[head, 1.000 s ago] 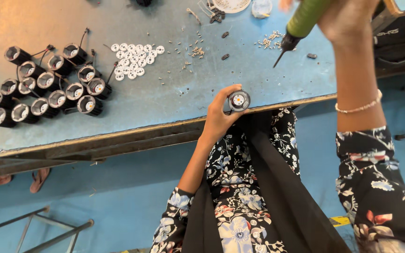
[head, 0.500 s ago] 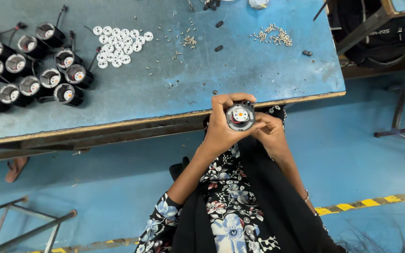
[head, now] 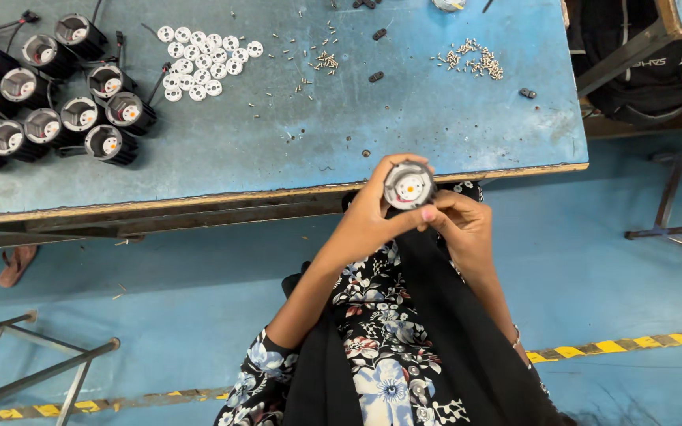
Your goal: The person assembles small cylindrical electronic components by hand, inserting white circular parts and securing them with screws. They use a green electric screwdriver to tighten the screws and a small brush to clean the components, working at a blue table with various parts scattered around.
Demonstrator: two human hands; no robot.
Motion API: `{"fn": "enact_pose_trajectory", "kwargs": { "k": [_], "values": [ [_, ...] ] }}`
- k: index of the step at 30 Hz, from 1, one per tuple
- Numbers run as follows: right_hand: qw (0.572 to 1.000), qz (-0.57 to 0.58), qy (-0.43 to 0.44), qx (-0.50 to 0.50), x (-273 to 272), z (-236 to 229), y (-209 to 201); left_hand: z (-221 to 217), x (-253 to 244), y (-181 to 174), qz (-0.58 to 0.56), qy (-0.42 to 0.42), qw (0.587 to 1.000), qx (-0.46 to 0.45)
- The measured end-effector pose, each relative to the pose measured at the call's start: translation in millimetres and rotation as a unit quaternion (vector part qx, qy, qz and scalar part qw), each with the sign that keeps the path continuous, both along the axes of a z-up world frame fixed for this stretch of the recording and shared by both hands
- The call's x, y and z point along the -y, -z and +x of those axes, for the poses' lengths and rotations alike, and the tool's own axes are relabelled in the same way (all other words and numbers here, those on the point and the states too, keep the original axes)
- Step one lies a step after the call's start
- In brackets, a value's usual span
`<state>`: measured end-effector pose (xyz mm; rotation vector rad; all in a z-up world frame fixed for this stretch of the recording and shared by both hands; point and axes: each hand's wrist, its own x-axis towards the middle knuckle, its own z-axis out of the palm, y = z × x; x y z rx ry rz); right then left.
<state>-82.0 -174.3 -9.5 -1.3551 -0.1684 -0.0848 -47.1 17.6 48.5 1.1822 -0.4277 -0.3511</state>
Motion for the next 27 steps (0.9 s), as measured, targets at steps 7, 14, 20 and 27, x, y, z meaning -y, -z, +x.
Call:
{"fn": "enact_pose_trajectory", "kwargs": {
  "k": [7, 14, 20, 27],
  "values": [
    [0.996, -0.054, 0.061, -0.036, -21, -17, -53, 1, 8, 15, -0.202, 0.031, 0.962, -0.183],
    [0.965, -0.215, 0.112, 0.100, -37, -23, -79, -1, 9, 16, -0.269, 0.076, 0.920, -0.276],
    [0.905, -0.339, 0.174, 0.188, -39, -25, -82, -1, 5, 29, -0.241, 0.083, 0.907, -0.334],
    [0.889, -0.355, 0.174, 0.230, -33, -26, -71, 0, 4, 41, -0.110, 0.081, 0.939, -0.316]
  ]
}}
